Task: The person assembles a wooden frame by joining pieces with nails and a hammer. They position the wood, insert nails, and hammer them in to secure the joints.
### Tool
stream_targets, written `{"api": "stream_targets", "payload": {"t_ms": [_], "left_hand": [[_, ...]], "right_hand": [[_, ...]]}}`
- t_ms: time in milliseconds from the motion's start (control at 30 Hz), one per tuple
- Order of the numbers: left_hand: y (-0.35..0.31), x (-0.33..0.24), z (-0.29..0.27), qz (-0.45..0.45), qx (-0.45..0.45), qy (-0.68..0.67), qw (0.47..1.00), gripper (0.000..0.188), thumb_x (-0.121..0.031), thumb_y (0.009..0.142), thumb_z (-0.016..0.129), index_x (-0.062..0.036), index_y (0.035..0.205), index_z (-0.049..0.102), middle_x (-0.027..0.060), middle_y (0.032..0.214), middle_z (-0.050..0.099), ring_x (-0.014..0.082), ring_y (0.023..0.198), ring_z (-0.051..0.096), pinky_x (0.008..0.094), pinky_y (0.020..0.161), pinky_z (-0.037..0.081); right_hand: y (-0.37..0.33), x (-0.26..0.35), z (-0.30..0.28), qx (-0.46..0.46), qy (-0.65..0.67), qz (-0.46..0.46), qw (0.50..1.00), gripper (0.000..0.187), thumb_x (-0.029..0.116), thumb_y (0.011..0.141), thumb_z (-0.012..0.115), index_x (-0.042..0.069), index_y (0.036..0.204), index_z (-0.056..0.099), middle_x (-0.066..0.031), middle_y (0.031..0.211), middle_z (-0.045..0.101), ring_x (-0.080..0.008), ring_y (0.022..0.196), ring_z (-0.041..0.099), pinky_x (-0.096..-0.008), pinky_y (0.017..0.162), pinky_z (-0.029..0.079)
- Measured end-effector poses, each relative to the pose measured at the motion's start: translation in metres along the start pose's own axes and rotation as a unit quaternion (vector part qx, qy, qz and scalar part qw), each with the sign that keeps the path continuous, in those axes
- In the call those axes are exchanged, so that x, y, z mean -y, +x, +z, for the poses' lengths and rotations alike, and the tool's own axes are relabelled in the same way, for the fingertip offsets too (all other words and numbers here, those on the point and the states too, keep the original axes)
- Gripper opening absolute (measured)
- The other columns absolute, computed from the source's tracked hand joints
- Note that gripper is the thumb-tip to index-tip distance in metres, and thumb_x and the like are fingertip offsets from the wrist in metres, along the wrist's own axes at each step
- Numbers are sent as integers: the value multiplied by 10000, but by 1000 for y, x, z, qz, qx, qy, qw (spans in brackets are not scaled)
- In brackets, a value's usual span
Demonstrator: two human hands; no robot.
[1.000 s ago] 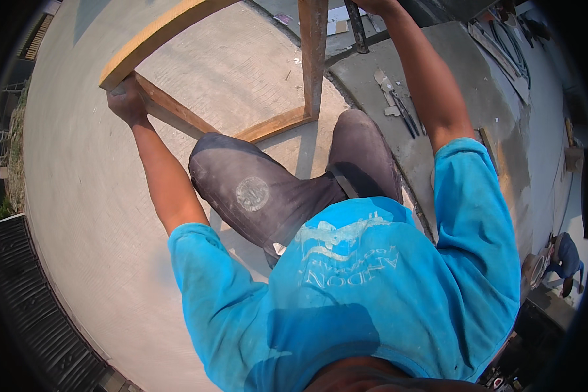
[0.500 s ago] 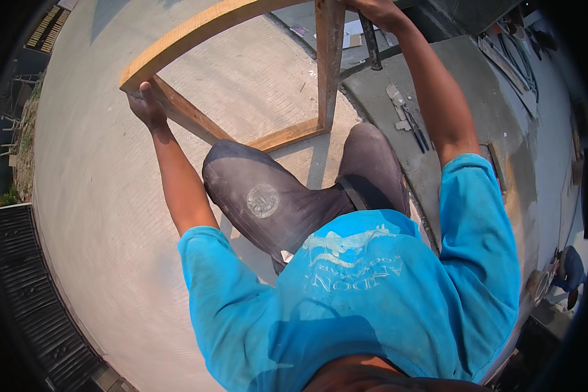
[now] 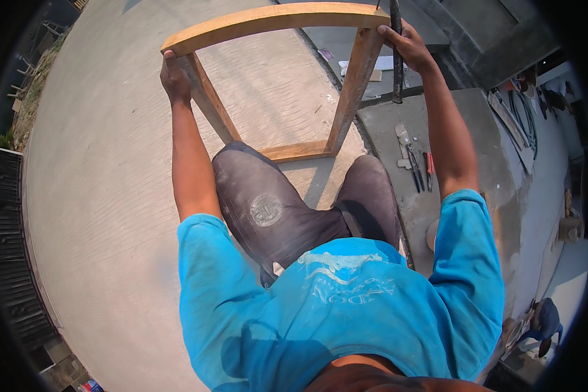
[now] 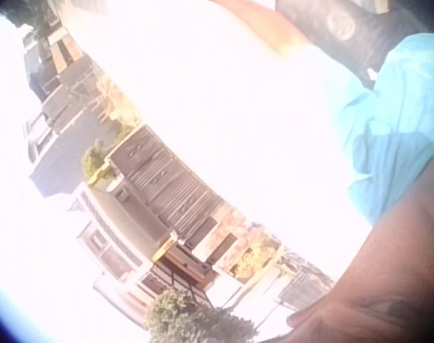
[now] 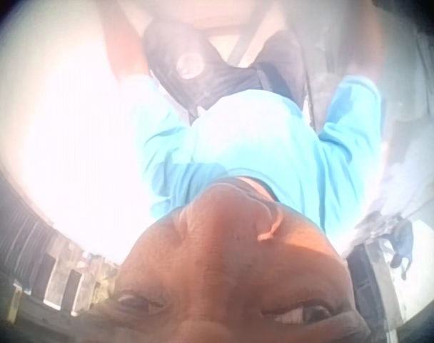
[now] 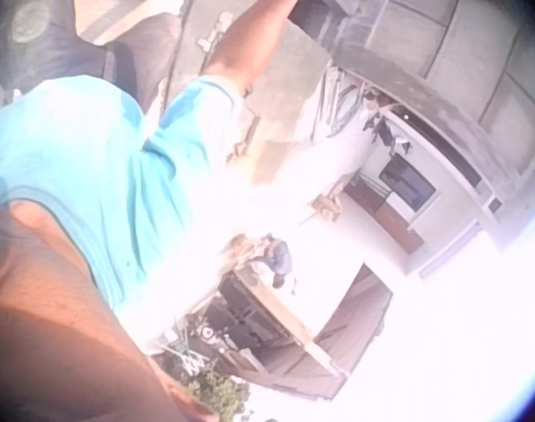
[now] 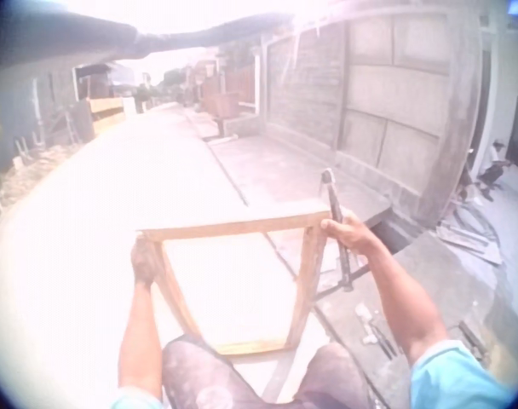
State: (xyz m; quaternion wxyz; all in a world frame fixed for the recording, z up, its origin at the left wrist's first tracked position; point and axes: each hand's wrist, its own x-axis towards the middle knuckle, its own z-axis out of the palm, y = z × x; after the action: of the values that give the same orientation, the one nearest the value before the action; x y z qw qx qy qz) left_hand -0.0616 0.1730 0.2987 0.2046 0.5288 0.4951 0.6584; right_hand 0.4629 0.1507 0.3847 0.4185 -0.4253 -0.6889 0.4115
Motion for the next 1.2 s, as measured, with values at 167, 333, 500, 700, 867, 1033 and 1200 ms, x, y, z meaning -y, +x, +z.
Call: {"api": "stream_targets", "payload": {"t_ms": [167, 333, 500, 700, 867, 1033, 1200], "left_hand": [[0, 6, 17, -14, 6, -23, 1000, 835, -748, 998, 388, -10, 1276, 662, 84, 1092, 682, 180, 1037, 596, 335, 908, 469], [2, 7, 5, 8, -27, -1, 1000, 821, -755, 992, 391, -10, 1191, 672, 72, 1061, 672, 176, 1013, 608, 337, 878, 481], [-2, -4, 16, -2, -3, -12, 1000, 834, -789, 961, 421, -6, 1125, 655, 61, 1043, 644, 166, 985, 598, 340, 844, 482], [4, 2, 6, 42, 1, -41, 998, 798, -746, 993, 410, -8, 1213, 621, 77, 1128, 621, 190, 1082, 579, 348, 948, 455], [-1, -19, 25, 99, -20, -11, 995, 822, -646, 1039, 416, -52, 1592, 288, 151, 1405, 532, 262, 1336, 490, 389, 1144, 355], [6, -2, 12, 118, -12, 9, 993, 609, -551, 1096, 302, -89, 1454, 477, 151, 1430, 530, 302, 1364, 484, 414, 1166, 344], [11, 11, 27, 107, -26, 6, 994, 796, -751, 1009, 207, -161, 1449, 512, 128, 1429, 552, 311, 1398, 464, 424, 1183, 316]], "right_hand": [[3, -29, -27, -15, -22, -6, 1000, 567, 369, 1001, 683, -8, 1386, 504, -122, 1274, 600, -218, 1257, 577, -415, 1131, 462], [-1, 22, 7, -63, -68, 117, 989, 592, 401, 971, 704, -10, 1377, 572, -139, 1277, 643, -257, 1226, 584, -416, 1060, 481], [-3, 8, -3, -45, -74, 7, 996, 612, 442, 979, 689, -6, 1379, 570, -127, 1270, 644, -253, 1201, 586, -404, 1048, 478], [-1, 6, 3, -44, -60, 1, 997, 563, 403, 991, 684, -10, 1361, 577, -106, 1232, 647, -230, 1152, 594, -381, 1006, 496], [3, -25, -15, -35, -8, -19, 999, 576, 378, 1008, 671, 5, 1408, 490, -118, 1301, 587, -217, 1264, 569, -415, 1134, 454], [6, 4, 12, -31, 30, 6, 999, 577, 344, 1004, 680, -38, 1391, 486, -151, 1288, 607, -233, 1243, 588, -403, 1117, 454], [17, -16, 6, -65, 28, 48, 996, 648, 397, 984, 701, -17, 1422, 464, -140, 1336, 580, -235, 1302, 544, -421, 1151, 418]]}}
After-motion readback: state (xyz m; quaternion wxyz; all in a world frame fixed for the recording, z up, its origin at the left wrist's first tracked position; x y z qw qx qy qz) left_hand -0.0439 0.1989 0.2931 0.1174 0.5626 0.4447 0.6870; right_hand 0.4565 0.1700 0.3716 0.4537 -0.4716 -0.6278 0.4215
